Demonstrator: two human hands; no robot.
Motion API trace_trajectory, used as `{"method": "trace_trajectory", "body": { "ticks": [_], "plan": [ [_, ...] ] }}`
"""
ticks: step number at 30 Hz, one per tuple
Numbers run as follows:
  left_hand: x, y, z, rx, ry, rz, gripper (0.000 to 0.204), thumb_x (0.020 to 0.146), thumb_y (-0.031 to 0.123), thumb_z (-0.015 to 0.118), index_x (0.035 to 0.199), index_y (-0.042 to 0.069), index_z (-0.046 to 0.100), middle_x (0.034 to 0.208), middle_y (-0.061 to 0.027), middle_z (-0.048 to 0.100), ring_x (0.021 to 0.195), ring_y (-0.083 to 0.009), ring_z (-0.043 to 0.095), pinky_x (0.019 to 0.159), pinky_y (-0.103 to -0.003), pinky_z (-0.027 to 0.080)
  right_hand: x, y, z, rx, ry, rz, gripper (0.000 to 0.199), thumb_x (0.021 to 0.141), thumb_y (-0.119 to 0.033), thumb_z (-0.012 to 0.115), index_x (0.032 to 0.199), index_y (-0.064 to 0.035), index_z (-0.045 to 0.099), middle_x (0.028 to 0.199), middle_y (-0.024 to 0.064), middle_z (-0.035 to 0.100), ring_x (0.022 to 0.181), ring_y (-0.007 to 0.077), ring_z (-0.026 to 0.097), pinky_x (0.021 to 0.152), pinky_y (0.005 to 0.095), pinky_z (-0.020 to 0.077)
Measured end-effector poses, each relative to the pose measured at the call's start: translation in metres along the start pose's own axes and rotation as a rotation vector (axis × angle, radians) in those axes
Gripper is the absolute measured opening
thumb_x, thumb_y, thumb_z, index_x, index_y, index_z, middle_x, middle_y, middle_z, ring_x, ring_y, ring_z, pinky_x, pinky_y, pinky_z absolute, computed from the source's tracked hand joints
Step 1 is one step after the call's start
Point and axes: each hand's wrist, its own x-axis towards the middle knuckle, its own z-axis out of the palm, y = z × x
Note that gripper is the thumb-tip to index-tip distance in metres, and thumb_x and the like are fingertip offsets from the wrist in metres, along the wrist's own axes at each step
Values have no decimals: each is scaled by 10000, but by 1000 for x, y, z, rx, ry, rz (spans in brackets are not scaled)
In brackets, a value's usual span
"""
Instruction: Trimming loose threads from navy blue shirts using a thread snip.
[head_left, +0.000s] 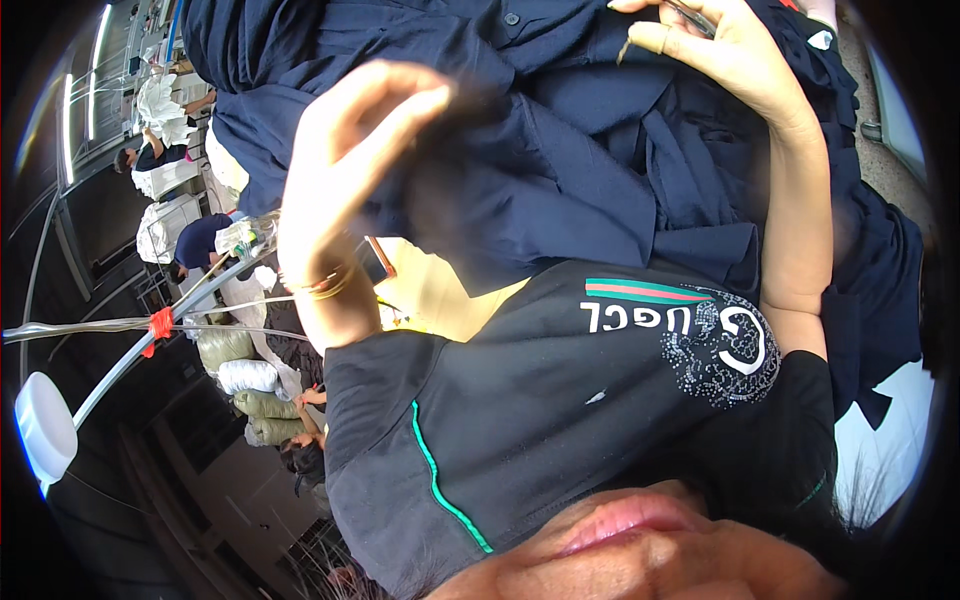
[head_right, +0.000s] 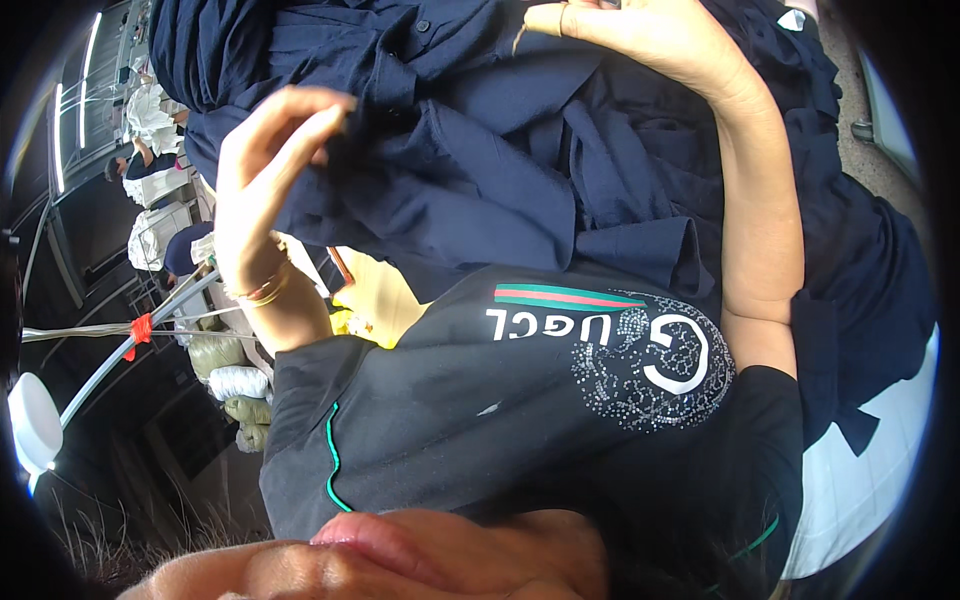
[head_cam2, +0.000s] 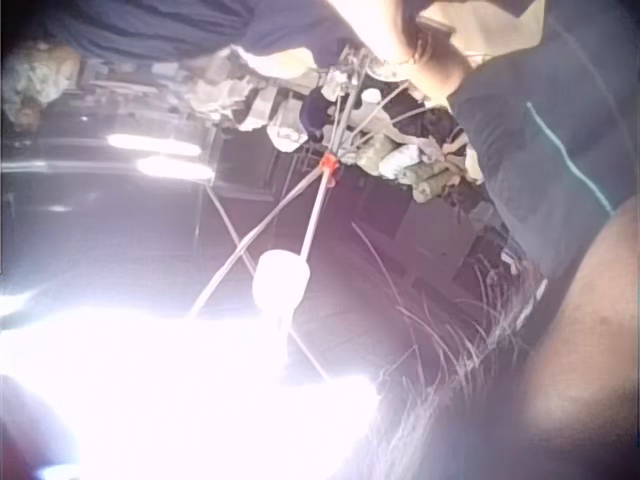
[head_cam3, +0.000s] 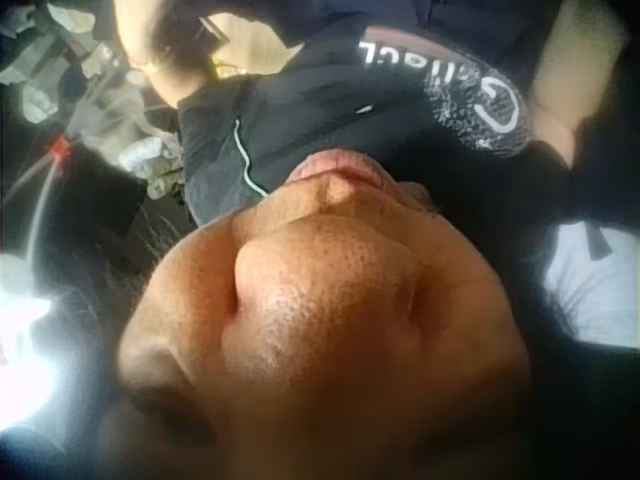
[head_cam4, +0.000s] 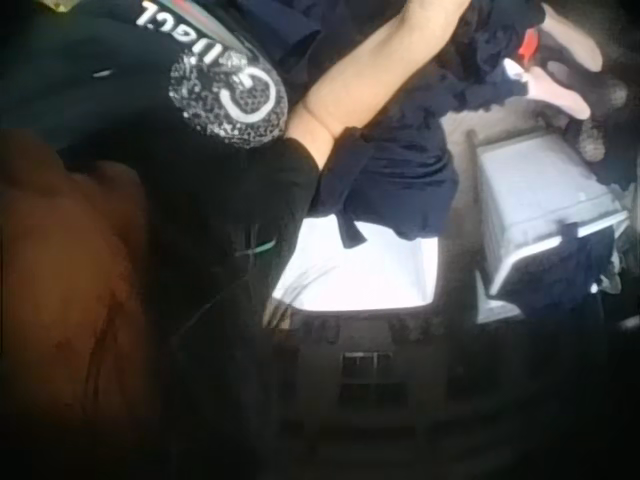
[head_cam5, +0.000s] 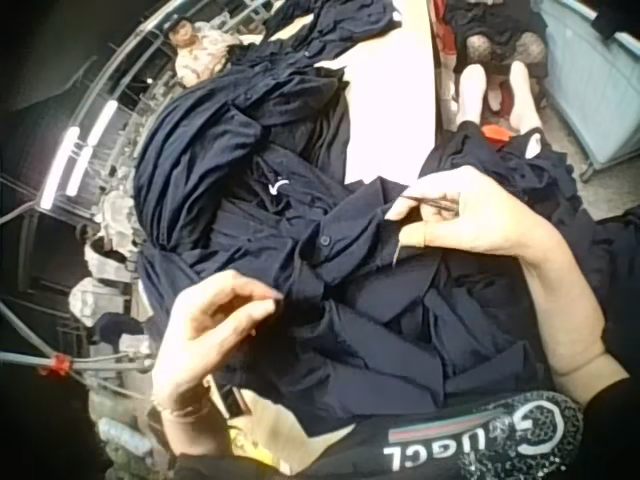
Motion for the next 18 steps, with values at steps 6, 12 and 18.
{"method": "trace_trajectory", "body": {
  "ticks": [6,12,18],
  "plan": [
    [45,-19,45,447,248,122,474,824,214,889,1205,43,666,927,14,639,665,-37,503,637,-198,442,1,-12,15,-201,4,102,261,870,-59,794,1108,-2,702,809,-26,630,706,48,506,635,224,430],
    [51,-59,35,58,156,88,449,862,73,809,1277,50,641,1005,6,652,895,-81,615,848,-219,498,1,-16,6,-513,-178,159,179,831,-104,740,964,12,711,815,50,701,675,108,576,642,291,482],
    [52,-65,37,-454,136,100,422,869,-83,631,1286,-25,617,1198,-79,681,1036,-128,661,937,-233,513,0,14,12,134,4,-32,162,879,-26,776,1014,33,710,897,61,735,799,103,663,743,250,544]
  ]
}}
